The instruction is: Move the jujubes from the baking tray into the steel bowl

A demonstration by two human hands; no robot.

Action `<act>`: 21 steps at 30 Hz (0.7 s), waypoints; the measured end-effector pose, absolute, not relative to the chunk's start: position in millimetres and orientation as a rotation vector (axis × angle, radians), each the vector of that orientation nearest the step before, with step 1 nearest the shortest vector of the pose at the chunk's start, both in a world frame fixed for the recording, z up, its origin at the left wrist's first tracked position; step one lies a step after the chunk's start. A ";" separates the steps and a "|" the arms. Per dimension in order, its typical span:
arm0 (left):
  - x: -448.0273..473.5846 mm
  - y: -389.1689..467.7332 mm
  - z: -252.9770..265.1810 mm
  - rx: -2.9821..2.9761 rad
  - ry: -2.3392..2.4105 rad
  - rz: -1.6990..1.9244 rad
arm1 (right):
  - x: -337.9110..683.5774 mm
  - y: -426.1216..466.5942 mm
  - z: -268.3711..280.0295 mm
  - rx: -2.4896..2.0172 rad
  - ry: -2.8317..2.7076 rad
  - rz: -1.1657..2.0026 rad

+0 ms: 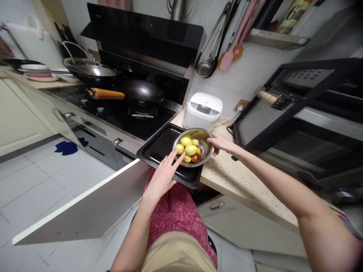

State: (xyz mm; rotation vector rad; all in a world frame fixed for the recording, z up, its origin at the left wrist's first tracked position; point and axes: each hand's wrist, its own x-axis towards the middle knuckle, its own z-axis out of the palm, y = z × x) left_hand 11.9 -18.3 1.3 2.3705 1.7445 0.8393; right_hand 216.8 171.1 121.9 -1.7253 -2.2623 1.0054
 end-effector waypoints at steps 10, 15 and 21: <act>12.7 -18.4 2.0 2.402 1.767 0.804 | 209.1 176.7 139.3 -1.687 -2.456 0.815; 12.4 -18.6 1.2 2.392 1.766 0.800 | 206.9 175.1 144.8 -1.693 -2.508 0.770; 12.1 -19.0 0.7 2.400 1.748 0.829 | 204.2 174.1 151.1 -1.719 -2.547 0.708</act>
